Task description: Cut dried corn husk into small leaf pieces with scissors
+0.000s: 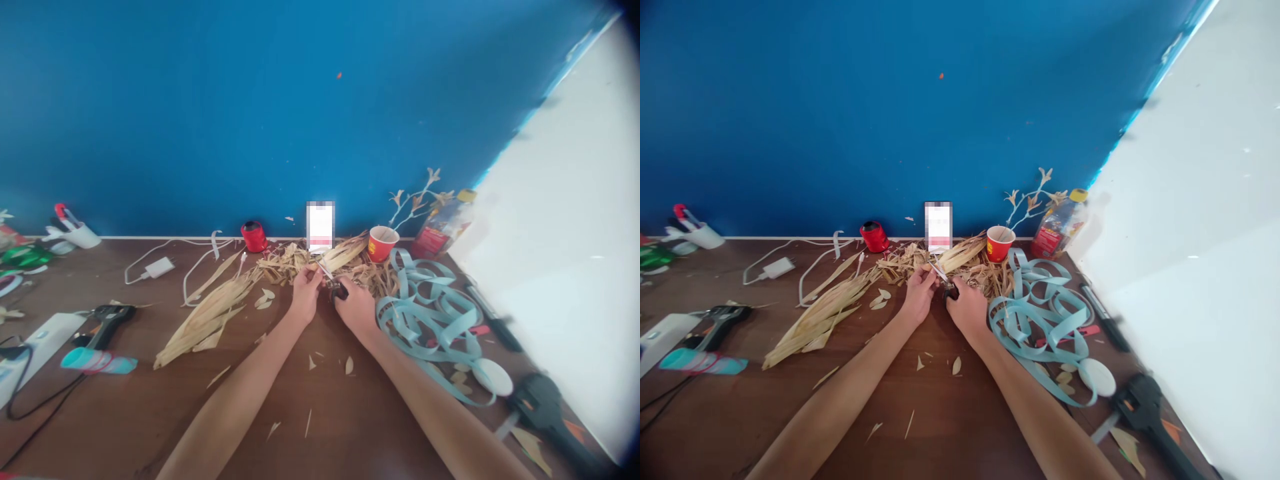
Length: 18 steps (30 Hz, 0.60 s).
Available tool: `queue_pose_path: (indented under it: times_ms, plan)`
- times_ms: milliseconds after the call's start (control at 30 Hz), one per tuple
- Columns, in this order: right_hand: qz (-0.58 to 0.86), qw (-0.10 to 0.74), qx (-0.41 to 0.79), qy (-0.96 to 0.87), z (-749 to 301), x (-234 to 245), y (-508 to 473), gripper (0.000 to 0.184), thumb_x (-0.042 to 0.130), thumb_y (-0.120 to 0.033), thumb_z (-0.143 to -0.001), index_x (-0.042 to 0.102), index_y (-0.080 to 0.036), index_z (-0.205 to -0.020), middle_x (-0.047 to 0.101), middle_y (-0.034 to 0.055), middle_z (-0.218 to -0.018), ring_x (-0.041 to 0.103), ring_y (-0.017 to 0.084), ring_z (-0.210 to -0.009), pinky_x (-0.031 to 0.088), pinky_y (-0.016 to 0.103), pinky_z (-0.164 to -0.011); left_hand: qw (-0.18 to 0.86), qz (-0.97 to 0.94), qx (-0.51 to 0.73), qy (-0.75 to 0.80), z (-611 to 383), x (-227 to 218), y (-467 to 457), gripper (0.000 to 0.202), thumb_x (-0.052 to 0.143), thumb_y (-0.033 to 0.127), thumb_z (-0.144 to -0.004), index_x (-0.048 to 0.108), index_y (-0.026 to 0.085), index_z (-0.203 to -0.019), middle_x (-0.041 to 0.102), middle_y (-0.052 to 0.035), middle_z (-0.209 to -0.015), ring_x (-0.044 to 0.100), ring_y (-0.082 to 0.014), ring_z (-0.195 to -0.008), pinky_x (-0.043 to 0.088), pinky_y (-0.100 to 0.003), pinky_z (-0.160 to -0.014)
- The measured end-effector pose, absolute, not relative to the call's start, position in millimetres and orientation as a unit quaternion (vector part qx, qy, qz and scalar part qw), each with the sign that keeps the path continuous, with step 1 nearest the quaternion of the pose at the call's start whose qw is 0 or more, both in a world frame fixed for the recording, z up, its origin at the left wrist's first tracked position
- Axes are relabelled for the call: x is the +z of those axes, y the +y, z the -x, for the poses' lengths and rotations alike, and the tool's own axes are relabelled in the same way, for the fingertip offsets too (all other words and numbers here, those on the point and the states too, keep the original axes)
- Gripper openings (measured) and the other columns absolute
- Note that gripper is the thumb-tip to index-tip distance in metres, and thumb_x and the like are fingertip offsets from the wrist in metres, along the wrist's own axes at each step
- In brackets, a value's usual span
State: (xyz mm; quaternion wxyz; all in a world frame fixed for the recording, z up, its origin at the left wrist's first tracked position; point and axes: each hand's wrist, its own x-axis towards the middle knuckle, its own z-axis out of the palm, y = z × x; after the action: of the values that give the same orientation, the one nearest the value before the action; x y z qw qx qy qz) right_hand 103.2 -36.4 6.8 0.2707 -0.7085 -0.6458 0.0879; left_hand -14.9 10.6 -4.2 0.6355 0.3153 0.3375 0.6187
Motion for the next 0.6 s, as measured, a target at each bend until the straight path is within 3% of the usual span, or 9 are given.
queue_pose_path:
  times_ms: [600]
  plan:
    - [0.712,0.26,0.1,-0.645,-103.8,7.5,-37.1,0.031,0.054,-0.027,-0.079,0.066,-0.029,-0.108,0.073,0.0027,-0.088,0.066,0.022,-0.082,0.042,0.028,-0.069,0.614,-0.337,0.622,0.35,14.1,-5.7,9.8,0.034,0.079,0.033,-0.068,0.057,0.015,-0.086,0.057,0.0044,-0.071,0.049,-0.0047,-0.059,0.04,-0.019,-0.061]
